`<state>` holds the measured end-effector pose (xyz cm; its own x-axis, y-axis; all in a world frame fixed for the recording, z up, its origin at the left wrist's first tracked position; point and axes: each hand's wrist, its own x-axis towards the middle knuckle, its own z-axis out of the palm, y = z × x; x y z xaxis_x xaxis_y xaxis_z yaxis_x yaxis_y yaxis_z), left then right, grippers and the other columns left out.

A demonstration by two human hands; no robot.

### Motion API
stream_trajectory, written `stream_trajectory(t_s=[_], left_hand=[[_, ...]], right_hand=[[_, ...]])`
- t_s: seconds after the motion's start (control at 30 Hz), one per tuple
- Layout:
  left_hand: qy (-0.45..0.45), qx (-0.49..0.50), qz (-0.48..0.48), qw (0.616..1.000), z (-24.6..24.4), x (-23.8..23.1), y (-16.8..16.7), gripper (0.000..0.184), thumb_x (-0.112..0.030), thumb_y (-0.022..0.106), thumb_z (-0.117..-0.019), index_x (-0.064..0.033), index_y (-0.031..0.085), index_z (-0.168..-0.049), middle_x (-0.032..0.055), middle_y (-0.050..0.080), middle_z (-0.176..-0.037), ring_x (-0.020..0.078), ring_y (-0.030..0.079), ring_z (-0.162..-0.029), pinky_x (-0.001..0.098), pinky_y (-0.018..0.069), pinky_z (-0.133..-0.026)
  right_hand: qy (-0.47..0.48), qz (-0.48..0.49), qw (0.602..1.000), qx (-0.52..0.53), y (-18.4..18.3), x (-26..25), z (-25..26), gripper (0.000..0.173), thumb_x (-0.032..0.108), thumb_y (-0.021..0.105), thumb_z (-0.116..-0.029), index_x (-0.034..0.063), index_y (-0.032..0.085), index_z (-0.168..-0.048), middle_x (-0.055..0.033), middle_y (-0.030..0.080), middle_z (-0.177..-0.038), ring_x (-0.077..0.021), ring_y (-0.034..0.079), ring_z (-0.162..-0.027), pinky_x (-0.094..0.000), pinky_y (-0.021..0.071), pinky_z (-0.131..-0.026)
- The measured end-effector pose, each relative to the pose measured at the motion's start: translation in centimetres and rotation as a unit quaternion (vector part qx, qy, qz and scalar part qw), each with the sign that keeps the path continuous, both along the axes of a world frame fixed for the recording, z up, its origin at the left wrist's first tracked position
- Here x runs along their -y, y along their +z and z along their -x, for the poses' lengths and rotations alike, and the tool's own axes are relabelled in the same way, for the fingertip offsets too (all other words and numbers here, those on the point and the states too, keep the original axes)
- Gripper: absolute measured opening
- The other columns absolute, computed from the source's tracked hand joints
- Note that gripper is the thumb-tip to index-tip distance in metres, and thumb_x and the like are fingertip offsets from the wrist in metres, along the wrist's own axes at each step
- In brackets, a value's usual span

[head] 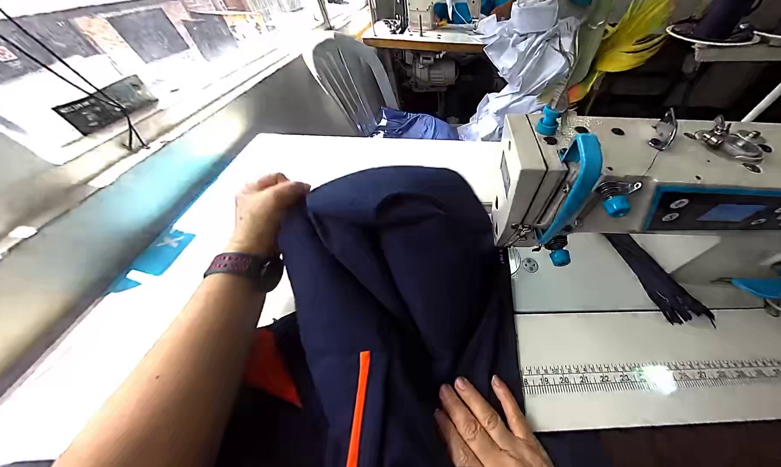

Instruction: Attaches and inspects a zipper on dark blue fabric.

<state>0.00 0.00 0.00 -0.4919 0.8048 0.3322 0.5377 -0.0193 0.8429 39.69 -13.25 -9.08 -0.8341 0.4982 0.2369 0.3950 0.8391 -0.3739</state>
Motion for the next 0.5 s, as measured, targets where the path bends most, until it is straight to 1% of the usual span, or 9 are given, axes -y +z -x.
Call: stream_trajectory(t_s=[0.07,0.13,0.2,0.27,0.33,0.37,0.4,0.43,0.5], left_hand=[[0.116,-0.058,0.190,0.973,1.9,1.6,-2.4,0.023,-0.010,0.067,-0.0969,0.0099,0.060,-0.088,0.0292,0.059,-0.084,0.0412,0.056,-0.081,0.0626,0.0431,-0.073],[0.159,-0.130,0.171,0.964,2.6,2.2,-1.7,0.023,-0.006,0.067,-0.0950,0.0145,0.062,-0.105,0.0417,0.060,-0.107,0.0584,0.057,-0.105,0.0766,0.0389,-0.088],[0.109,-0.218,0.015,0.970,-0.2,2.1,0.9,0.023,-0.002,0.062,-0.0958,0.0156,0.062,-0.111,0.0390,0.061,-0.116,0.0527,0.061,-0.107,0.0663,0.0478,-0.092],[-0.056,-0.288,-0.120,0.948,-5.8,0.6,2.8,0.016,-0.002,0.058,-0.0962,0.0082,0.068,-0.105,0.0253,0.069,-0.105,0.0325,0.071,-0.093,0.0479,0.0598,-0.084],[-0.252,-0.353,-0.109,0.894,-12.2,-1.8,2.8,0.017,-0.002,0.057,-0.0969,0.0009,0.073,-0.104,0.0158,0.074,-0.098,0.0261,0.074,-0.088,0.0454,0.0619,-0.080],[-0.322,-0.397,-0.040,0.859,-14.8,-3.0,2.4,0.019,0.001,0.057,-0.0957,0.0006,0.074,-0.104,0.0166,0.075,-0.097,0.0303,0.075,-0.089,0.0498,0.0603,-0.080],[-0.367,-0.432,0.091,0.819,-16.9,-4.0,2.5,0.018,0.004,0.056,-0.0963,0.0037,0.073,-0.104,0.0210,0.073,-0.098,0.0375,0.073,-0.094,0.0557,0.0564,-0.082],[-0.381,-0.455,0.250,0.765,-18.8,-5.0,3.0,0.016,0.002,0.055,-0.0991,0.0073,0.069,-0.104,0.0248,0.070,-0.104,0.0421,0.067,-0.104,0.0584,0.0509,-0.090],[-0.364,-0.491,0.417,0.673,-21.3,-7.2,3.2,0.023,-0.012,0.056,-0.1027,0.0070,0.069,-0.102,0.0251,0.067,-0.112,0.0428,0.063,-0.114,0.0598,0.0482,-0.094]], right_hand=[[0.015,-0.006,1.000,-0.005,-0.3,0.0,-0.3,0.078,0.050,0.076,-0.0829,0.0131,0.056,-0.148,-0.0168,0.046,-0.159,-0.0371,0.039,-0.150,-0.0658,0.0260,-0.118],[0.020,-0.006,1.000,0.018,-0.2,0.0,-0.2,0.078,0.046,0.081,-0.0781,0.0241,0.057,-0.149,-0.0201,0.040,-0.161,-0.0454,0.033,-0.150,-0.0702,0.0246,-0.117],[0.021,-0.009,0.999,0.043,0.1,0.0,0.3,0.076,0.048,0.082,-0.0766,0.0286,0.059,-0.147,-0.0197,0.038,-0.163,-0.0508,0.030,-0.150,-0.0748,0.0224,-0.114],[0.030,0.001,0.998,0.048,0.0,0.0,0.5,0.076,0.050,0.082,-0.0754,0.0283,0.061,-0.145,-0.0179,0.039,-0.162,-0.0522,0.028,-0.150,-0.0770,0.0196,-0.114],[0.047,0.004,0.998,0.048,-0.1,-0.2,0.4,0.076,0.051,0.080,-0.0758,0.0278,0.060,-0.145,-0.0153,0.039,-0.163,-0.0506,0.026,-0.151,-0.0768,0.0181,-0.114],[0.055,0.007,0.997,0.051,-0.1,-0.3,0.2,0.076,0.052,0.080,-0.0765,0.0274,0.060,-0.146,-0.0140,0.039,-0.164,-0.0494,0.025,-0.152,-0.0762,0.0179,-0.115],[0.058,0.011,0.997,0.053,0.0,-0.3,0.1,0.077,0.051,0.081,-0.0760,0.0267,0.060,-0.146,-0.0129,0.038,-0.164,-0.0483,0.025,-0.153,-0.0754,0.0174,-0.115],[0.061,0.021,0.996,0.057,0.2,-0.2,0.0,0.079,0.049,0.082,-0.0755,0.0253,0.059,-0.147,-0.0125,0.037,-0.165,-0.0476,0.023,-0.154,-0.0749,0.0164,-0.116],[0.059,0.032,0.996,0.061,0.4,-0.1,-0.3,0.081,0.046,0.083,-0.0756,0.0231,0.057,-0.149,-0.0132,0.036,-0.165,-0.0466,0.022,-0.154,-0.0736,0.0148,-0.117]])
